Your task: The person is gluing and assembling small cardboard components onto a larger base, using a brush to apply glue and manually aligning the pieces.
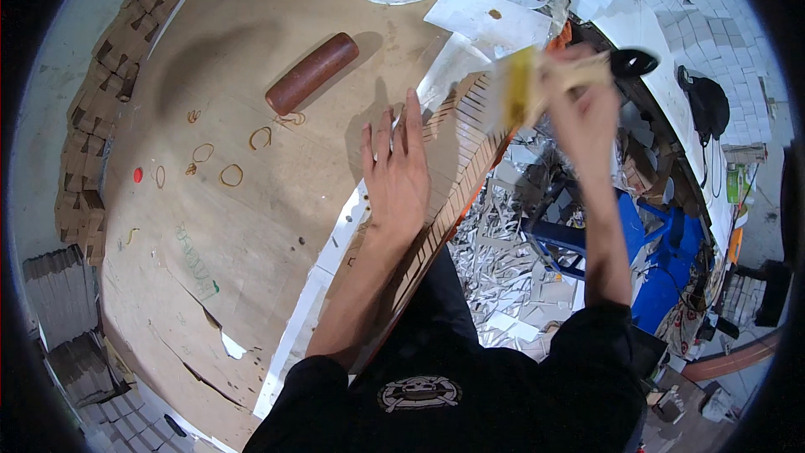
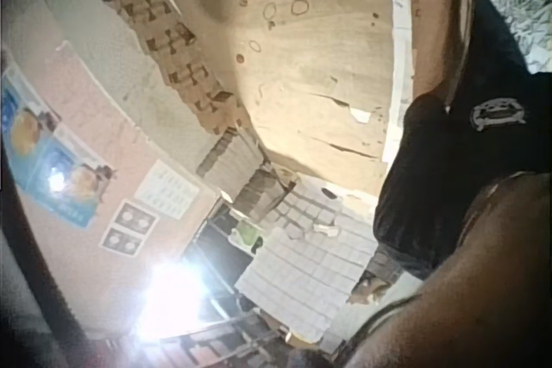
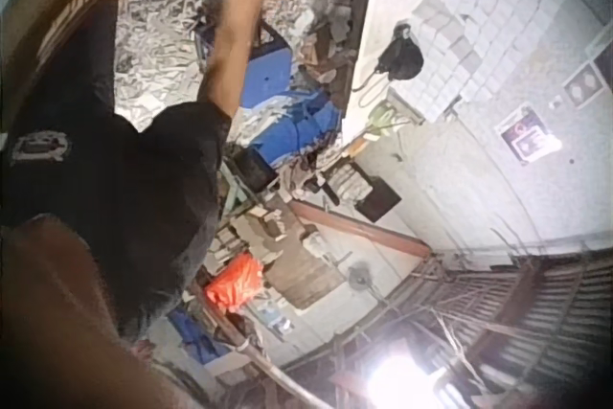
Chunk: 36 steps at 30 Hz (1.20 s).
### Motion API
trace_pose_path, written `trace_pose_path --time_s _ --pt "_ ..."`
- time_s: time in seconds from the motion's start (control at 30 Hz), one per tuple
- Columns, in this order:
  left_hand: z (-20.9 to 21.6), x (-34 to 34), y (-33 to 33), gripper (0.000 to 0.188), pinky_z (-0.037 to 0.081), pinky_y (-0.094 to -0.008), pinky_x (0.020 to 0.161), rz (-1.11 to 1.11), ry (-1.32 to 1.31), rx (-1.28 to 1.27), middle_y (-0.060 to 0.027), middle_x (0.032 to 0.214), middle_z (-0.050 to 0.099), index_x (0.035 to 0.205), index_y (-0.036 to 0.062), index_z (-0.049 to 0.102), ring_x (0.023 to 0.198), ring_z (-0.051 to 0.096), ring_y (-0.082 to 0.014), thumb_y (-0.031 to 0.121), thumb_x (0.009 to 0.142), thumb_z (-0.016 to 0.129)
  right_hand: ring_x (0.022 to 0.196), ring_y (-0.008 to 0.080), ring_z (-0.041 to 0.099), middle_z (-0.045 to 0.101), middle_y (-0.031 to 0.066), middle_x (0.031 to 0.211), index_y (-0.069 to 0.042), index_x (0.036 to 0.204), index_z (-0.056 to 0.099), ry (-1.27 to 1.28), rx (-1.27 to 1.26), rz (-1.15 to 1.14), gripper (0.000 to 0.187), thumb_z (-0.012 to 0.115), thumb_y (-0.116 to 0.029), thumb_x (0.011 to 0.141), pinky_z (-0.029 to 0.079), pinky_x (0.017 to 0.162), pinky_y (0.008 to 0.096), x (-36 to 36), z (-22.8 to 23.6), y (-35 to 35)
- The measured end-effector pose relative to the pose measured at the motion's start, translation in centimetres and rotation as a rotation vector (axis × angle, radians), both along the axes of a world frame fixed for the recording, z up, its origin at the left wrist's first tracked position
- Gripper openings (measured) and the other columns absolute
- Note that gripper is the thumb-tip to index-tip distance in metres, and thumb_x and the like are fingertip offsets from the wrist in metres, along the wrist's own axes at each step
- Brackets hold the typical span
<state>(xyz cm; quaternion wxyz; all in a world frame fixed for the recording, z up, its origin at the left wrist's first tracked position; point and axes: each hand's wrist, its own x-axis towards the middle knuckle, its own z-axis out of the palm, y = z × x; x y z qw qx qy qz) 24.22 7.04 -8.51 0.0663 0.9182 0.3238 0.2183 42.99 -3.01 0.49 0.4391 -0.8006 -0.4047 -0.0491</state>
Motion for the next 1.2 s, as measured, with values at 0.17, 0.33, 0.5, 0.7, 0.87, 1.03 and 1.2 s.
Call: trace_pose_path --time_s 0.17,0.33,0.5,0.7,0.87,1.03,1.2 --pt "0.2 0.3 -0.1 0.053 0.029 -0.054 0.121 -0.093 -0.005 -0.041 -0.0122 0.136 0.063 0.144 0.0072 0.052 0.139 0.048 -0.0307 0.009 0.092 0.055 0.07 0.0157 0.069 0.068 0.015 0.076 0.001 0.102 0.07 0.093 -0.223 -0.181 0.026 0.073 -0.02 0.088 0.052 0.064 0.0317 3.4 -1.1 -0.8" --pt "-0.4 -0.4 0.2 0.048 0.028 -0.0533 0.122 -0.109 -0.053 -0.032 -0.008 0.137 0.062 0.127 0.0112 0.066 0.138 0.047 -0.0301 0.001 0.08 0.06 0.064 0.0096 0.063 0.072 0.0073 0.078 0.001 0.106 0.071 -0.096 -0.002 0.009 0.025 0.073 -0.019 0.091 0.051 0.059 0.0307 -1.4 -1.2 1.0" --pt "-0.4 0.2 -0.3 0.048 0.027 -0.0558 0.122 -0.143 -0.109 -0.066 -0.004 0.137 0.063 0.124 0.012 0.07 0.137 0.048 -0.0299 0.0 0.079 0.06 0.07 0.0124 0.067 0.069 0.0109 0.075 0.001 0.091 0.07 -0.027 0.093 -0.282 0.022 0.076 -0.02 0.088 0.051 0.065 0.0291 5.1 -1.0 1.8" --pt "0.2 0.3 -0.4 0.05 0.025 -0.0555 0.122 -0.118 -0.069 -0.087 -0.0026 0.136 0.064 0.127 0.0155 0.069 0.136 0.05 -0.0285 0.001 0.08 0.06 0.074 0.0121 0.064 0.069 0.0056 0.078 -0.001 0.09 0.063 -0.016 0.074 -0.227 0.016 0.074 -0.012 0.086 0.052 0.071 0.0296 5.8 -2.8 2.4" --pt "-0.2 -0.2 0.1 0.048 0.027 -0.0558 0.122 -0.09 -0.06 -0.036 -0.0012 0.134 0.065 0.125 0.0188 0.07 0.135 0.051 -0.0264 0.003 0.081 0.061 0.072 0.0108 0.064 0.07 0.0078 0.076 0.0 0.092 0.064 0.004 0.012 -0.195 0.02 0.076 -0.015 0.088 0.052 0.068 0.0293 2.5 -1.4 3.9" --pt "-0.5 0.0 -0.2 0.043 0.028 -0.055 0.121 -0.073 -0.062 -0.01 -0.0003 0.129 0.067 0.122 0.0196 0.071 0.133 0.052 -0.0248 0.004 0.083 0.062 0.071 0.0088 0.063 0.07 0.0096 0.077 0.003 0.094 0.065 -0.072 0.172 -0.134 0.023 0.077 -0.015 0.086 0.052 0.067 0.0292 3.5 -0.4 3.7" --pt "-0.2 0.1 -0.1 0.043 0.029 -0.0539 0.121 -0.082 -0.067 -0.008 -0.0001 0.128 0.068 0.123 0.0195 0.072 0.132 0.053 -0.024 0.004 0.084 0.062 0.08 0.0106 0.067 0.071 0.0097 0.087 0.003 0.094 0.068 0.148 -0.513 -0.309 0.017 0.075 -0.011 0.085 0.054 0.072 0.0287 5.1 0.1 2.6"
